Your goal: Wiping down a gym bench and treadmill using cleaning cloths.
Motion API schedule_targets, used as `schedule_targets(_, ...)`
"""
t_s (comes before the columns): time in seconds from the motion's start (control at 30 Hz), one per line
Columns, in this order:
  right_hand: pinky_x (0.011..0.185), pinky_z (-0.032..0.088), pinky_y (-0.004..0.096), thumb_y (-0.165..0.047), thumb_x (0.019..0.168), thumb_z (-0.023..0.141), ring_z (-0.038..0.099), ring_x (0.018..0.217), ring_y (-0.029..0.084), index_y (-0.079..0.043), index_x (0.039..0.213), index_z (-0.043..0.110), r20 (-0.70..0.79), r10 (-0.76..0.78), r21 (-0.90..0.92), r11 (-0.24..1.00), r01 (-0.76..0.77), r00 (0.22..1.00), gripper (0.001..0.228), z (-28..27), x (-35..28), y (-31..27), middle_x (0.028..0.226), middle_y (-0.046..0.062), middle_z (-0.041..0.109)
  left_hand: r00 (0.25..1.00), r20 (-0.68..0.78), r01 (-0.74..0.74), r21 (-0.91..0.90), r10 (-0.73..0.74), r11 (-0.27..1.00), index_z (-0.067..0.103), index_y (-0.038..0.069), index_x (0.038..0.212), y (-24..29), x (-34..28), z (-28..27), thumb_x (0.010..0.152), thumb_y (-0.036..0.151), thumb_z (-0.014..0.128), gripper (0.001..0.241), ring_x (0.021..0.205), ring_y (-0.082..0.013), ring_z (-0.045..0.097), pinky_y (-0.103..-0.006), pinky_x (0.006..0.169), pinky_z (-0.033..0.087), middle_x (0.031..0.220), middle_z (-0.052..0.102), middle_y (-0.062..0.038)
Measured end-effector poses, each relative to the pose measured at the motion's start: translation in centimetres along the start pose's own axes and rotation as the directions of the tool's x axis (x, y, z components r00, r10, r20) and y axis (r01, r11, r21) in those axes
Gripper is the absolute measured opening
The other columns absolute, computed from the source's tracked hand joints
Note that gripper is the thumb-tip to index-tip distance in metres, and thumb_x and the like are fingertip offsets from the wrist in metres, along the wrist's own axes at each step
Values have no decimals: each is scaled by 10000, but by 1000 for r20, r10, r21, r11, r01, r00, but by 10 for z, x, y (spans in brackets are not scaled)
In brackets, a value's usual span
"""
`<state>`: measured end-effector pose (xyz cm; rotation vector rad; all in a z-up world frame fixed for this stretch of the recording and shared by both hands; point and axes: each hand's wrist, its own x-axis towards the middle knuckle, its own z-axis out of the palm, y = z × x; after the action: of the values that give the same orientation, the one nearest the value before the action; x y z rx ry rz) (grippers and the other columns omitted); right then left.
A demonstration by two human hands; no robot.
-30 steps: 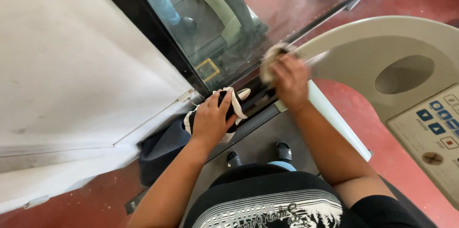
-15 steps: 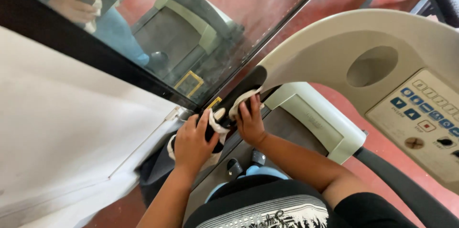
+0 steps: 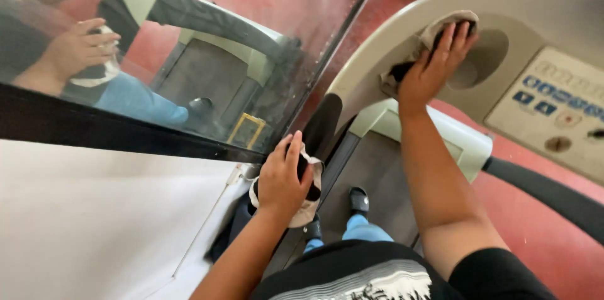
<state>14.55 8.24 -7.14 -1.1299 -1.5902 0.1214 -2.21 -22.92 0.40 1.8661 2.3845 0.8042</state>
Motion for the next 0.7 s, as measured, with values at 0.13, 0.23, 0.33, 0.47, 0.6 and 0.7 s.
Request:
schedule_targets(0.13,1434,68,455,-25,1144,488,77,1686,262,-178,1683,219,29,96,112,989,-99,995,622,10,-89,-70,1771,43,134,997,-28,-68,-105,66,992,400,39,1516,-11,-21,-5,881,236,742,748,1248,-434,590,-442,1005,507,1528,456,-263)
schedule_targets(0.23,1361,150,454,-35,1112,425,166,1641,342,-66,1634,256,245,106,339,922,-188,964,550,-14,-158,-134,1740,155,151,989,58,-128,-83,133,988,272,-12,1567,-22,-28,-2,879,306,744,893,1432,-468,448,-442,1086,478,1605,318,-319)
schedule_targets(0.33,1309,183,435,-70,1095,400,181,1607,355,5,1616,200,430,133,390,865,-317,893,562,-34,-184,-154,1721,190,142,971,126,-204,-12,203,979,206,-93,1562,-24,-22,4,889,236,729,914,1482,-508,354,-470,1157,410,1605,266,-365)
schedule_targets(0.47,1323,224,447,-74,1077,421,229,1609,367,-38,1578,350,275,100,387,899,-206,956,507,-13,-138,-147,1700,172,238,948,130,-299,43,292,953,195,-97,1573,-18,25,21,898,213,704,901,1494,-557,317,-486,1198,389,1624,196,-383)
schedule_targets(0.6,1357,250,460,57,1030,490,215,1631,352,-58,1530,471,109,19,343,938,-55,994,513,10,-74,-118,1695,128,275,922,82,-387,149,378,910,291,-98,1566,5,98,48,968,223,663,774,1462,-573,346,-515,1216,374,1622,213,-371)
schedule_targets(0.7,1324,327,494,-39,1072,557,314,1565,356,-46,1380,601,8,-128,310,943,119,992,311,11,-25,-100,1578,91,442,889,-38,-439,215,457,872,461,-38,1513,23,148,74,998,198,642,594,1425,-504,442,-461,1136,490,1592,372,-266)
